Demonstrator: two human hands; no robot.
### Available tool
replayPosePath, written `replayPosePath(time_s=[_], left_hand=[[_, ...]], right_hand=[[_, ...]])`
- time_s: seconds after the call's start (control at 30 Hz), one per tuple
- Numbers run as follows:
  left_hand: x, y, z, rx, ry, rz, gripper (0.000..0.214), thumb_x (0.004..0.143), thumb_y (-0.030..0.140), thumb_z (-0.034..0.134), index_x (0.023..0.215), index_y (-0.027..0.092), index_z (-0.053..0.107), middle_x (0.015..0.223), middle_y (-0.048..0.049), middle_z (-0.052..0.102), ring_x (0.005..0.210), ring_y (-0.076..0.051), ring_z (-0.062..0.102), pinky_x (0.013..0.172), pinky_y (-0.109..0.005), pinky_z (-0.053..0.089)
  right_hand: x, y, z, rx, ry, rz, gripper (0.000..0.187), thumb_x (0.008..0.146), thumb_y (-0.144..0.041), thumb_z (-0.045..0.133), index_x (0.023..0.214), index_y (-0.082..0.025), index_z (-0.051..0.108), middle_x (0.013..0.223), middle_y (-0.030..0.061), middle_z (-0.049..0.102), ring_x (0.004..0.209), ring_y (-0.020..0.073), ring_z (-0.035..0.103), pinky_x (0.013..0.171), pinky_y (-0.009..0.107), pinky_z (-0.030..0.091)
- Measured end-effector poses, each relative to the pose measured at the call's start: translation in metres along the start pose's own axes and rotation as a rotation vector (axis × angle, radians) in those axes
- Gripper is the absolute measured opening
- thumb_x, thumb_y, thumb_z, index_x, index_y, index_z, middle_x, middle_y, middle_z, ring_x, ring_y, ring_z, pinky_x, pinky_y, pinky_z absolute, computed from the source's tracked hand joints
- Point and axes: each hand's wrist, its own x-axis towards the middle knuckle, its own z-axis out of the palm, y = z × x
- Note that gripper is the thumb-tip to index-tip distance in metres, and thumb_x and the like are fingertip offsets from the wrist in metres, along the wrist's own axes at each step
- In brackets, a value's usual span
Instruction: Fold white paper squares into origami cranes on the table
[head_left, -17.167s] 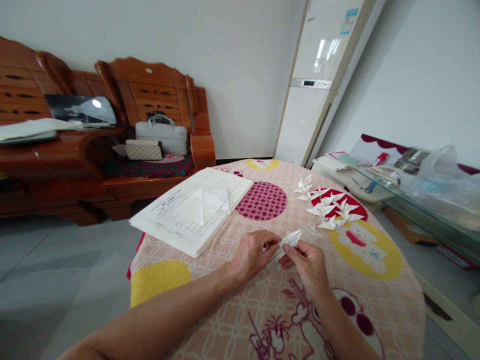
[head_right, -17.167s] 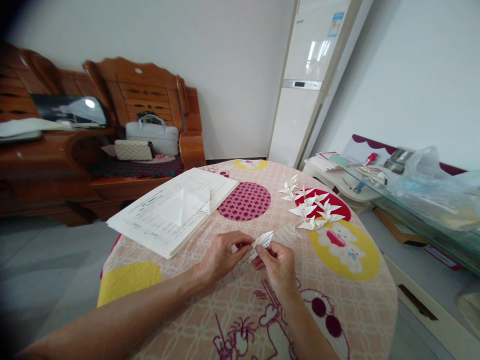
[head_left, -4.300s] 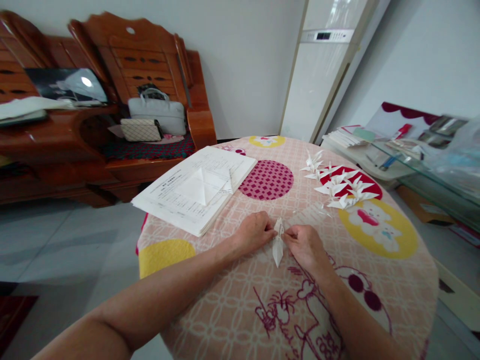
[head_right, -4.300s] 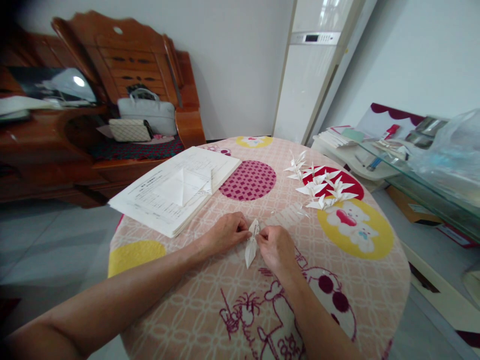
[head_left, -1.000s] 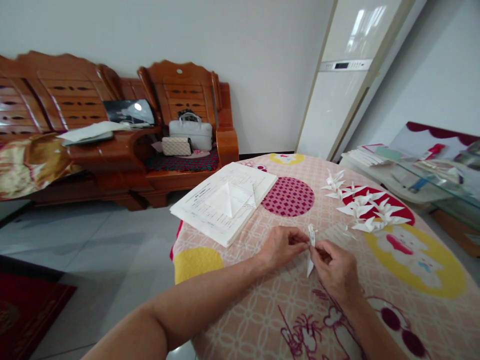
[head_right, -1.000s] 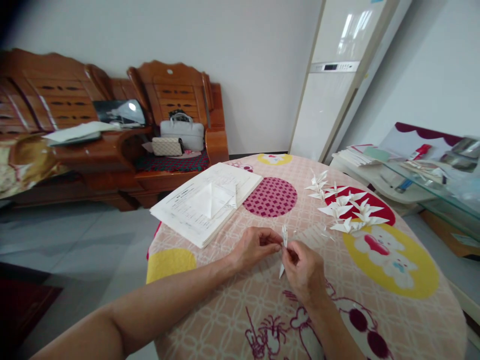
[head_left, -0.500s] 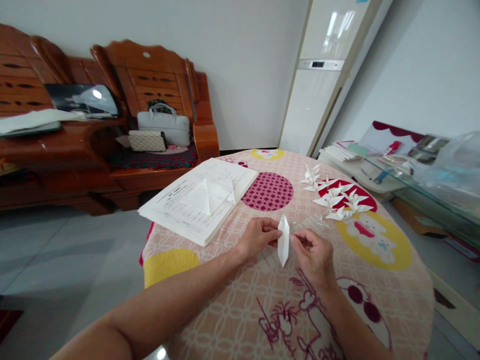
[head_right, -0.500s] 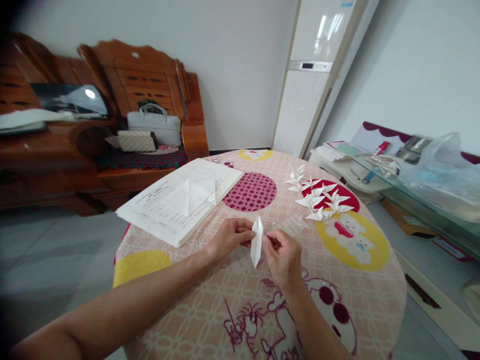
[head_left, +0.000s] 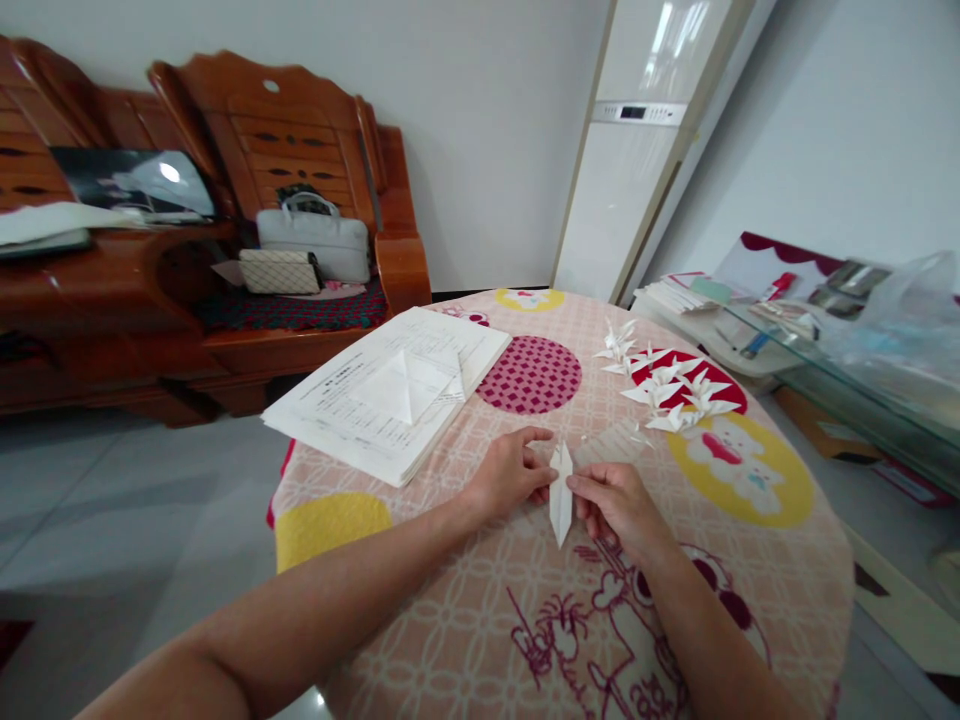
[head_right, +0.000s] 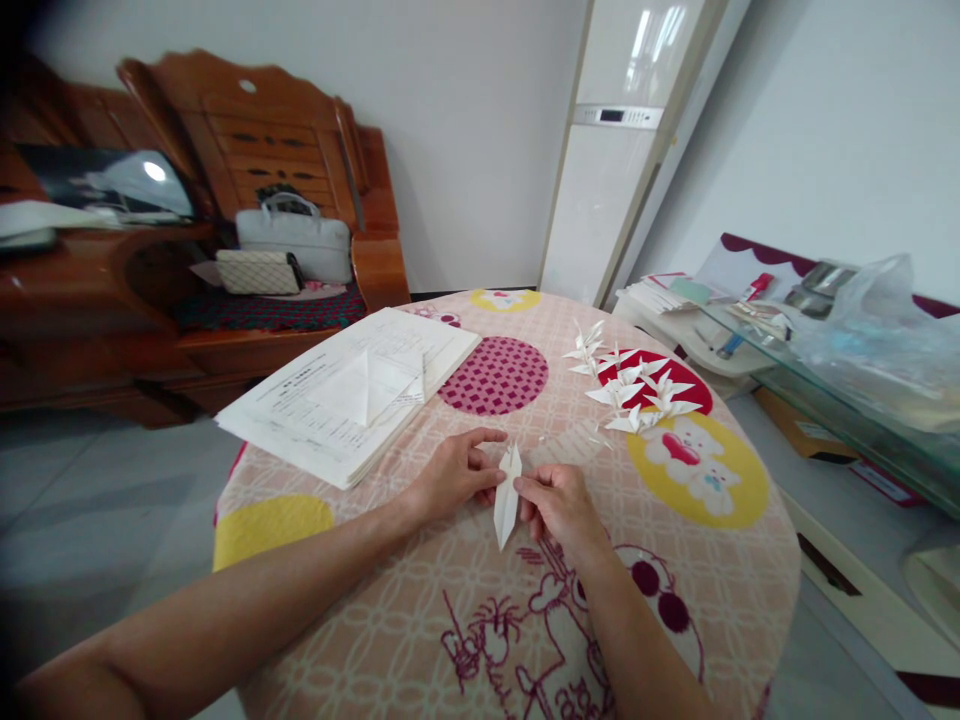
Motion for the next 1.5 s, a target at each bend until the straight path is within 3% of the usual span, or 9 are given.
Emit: replayPosePath(time_s=[0.13, 0.2, 0.37, 0.5, 0.6, 0.7, 0.83, 1.17, 1.5], left_hand=[[-0.001, 0.001, 0.001, 0.221, -0.008, 0.025, 0.068, 0.074, 0.016, 0.062, 0.138, 0.014, 0.039, 0.056, 0.0055, 0.063, 0.048, -0.013, 0.060, 0.051, -0.022, 0.046], [0.000, 0.001, 0.002, 0.356, 0.004, 0.066, 0.067, 0.073, 0.014, 0.061, 0.137, 0.015, 0.041, 0.057, 0.0063, 0.061, 0.051, -0.012, 0.059, 0.054, -0.022, 0.045], [-0.001, 0.000, 0.002, 0.625, 0.009, 0.271, 0.037, 0.069, 0.010, 0.062, 0.106, 0.015, 0.061, 0.072, 0.0018, 0.061, 0.065, -0.012, 0.056, 0.060, -0.022, 0.042], [0.000, -0.001, -0.003, 0.711, -0.156, 0.459, 0.011, 0.078, 0.009, 0.056, 0.079, 0.014, 0.065, 0.080, -0.0031, 0.061, 0.076, -0.013, 0.057, 0.069, -0.023, 0.043], [0.000, 0.002, -0.010, 0.755, -0.318, 0.540, 0.017, 0.084, 0.010, 0.051, 0.082, 0.014, 0.067, 0.082, -0.0049, 0.063, 0.082, -0.015, 0.058, 0.075, -0.023, 0.044], [-0.003, 0.009, -0.018, 0.800, -0.407, 0.568, 0.023, 0.078, 0.008, 0.054, 0.096, 0.015, 0.067, 0.094, -0.0066, 0.063, 0.089, -0.017, 0.059, 0.080, -0.025, 0.044], [-0.008, 0.014, -0.021, 0.885, -0.426, 0.569, 0.032, 0.074, 0.012, 0.060, 0.106, 0.015, 0.063, 0.098, -0.0073, 0.060, 0.091, -0.019, 0.058, 0.080, -0.027, 0.045], [-0.013, 0.016, -0.016, 0.981, -0.429, 0.638, 0.038, 0.072, 0.012, 0.060, 0.111, 0.014, 0.058, 0.108, -0.0098, 0.058, 0.096, -0.021, 0.056, 0.084, -0.028, 0.046], [-0.014, 0.015, -0.016, 1.047, -0.385, 0.628, 0.028, 0.073, 0.013, 0.059, 0.102, 0.015, 0.057, 0.099, -0.0083, 0.058, 0.091, -0.020, 0.056, 0.080, -0.028, 0.046]], right_hand=[[0.002, 0.004, 0.000, -0.167, 0.023, -0.001, 0.031, 0.076, -0.037, 0.057, 0.052, -0.018, 0.053, 0.042, -0.0022, 0.055, 0.026, 0.0071, 0.042, 0.029, 0.018, 0.024], [0.003, 0.005, 0.001, -0.293, 0.068, -0.037, 0.027, 0.076, -0.034, 0.057, 0.054, -0.019, 0.055, 0.041, -0.0023, 0.055, 0.028, 0.0090, 0.044, 0.031, 0.020, 0.026], [0.004, 0.004, 0.002, -0.645, 0.259, -0.252, 0.018, 0.071, -0.026, 0.065, 0.055, -0.019, 0.060, 0.052, 0.0028, 0.062, 0.051, 0.0155, 0.057, 0.049, 0.024, 0.036], [0.003, 0.004, -0.002, -0.690, 0.163, -0.369, 0.007, 0.074, -0.020, 0.061, 0.071, -0.019, 0.067, 0.062, 0.0034, 0.068, 0.058, 0.0166, 0.061, 0.054, 0.024, 0.040], [0.001, 0.005, -0.007, -0.726, 0.071, -0.449, 0.016, 0.077, -0.017, 0.055, 0.076, -0.019, 0.071, 0.064, 0.0031, 0.069, 0.058, 0.0160, 0.061, 0.055, 0.024, 0.040], [0.000, 0.005, -0.013, -0.766, 0.003, -0.474, 0.024, 0.076, -0.015, 0.053, 0.083, -0.021, 0.075, 0.061, 0.0009, 0.068, 0.055, 0.0150, 0.059, 0.053, 0.023, 0.038], [-0.002, 0.005, -0.020, -0.771, -0.034, -0.461, 0.028, 0.073, -0.016, 0.057, 0.093, -0.022, 0.076, 0.055, -0.0015, 0.064, 0.050, 0.0146, 0.054, 0.050, 0.023, 0.034], [-0.007, 0.001, -0.021, -0.903, -0.095, -0.470, 0.022, 0.075, -0.017, 0.061, 0.093, -0.021, 0.073, 0.065, 0.0004, 0.068, 0.056, 0.0144, 0.057, 0.056, 0.023, 0.036], [-0.008, -0.001, -0.022, -0.906, -0.118, -0.487, 0.020, 0.080, -0.022, 0.061, 0.095, -0.019, 0.074, 0.074, 0.0039, 0.073, 0.064, 0.0162, 0.063, 0.060, 0.024, 0.038]])
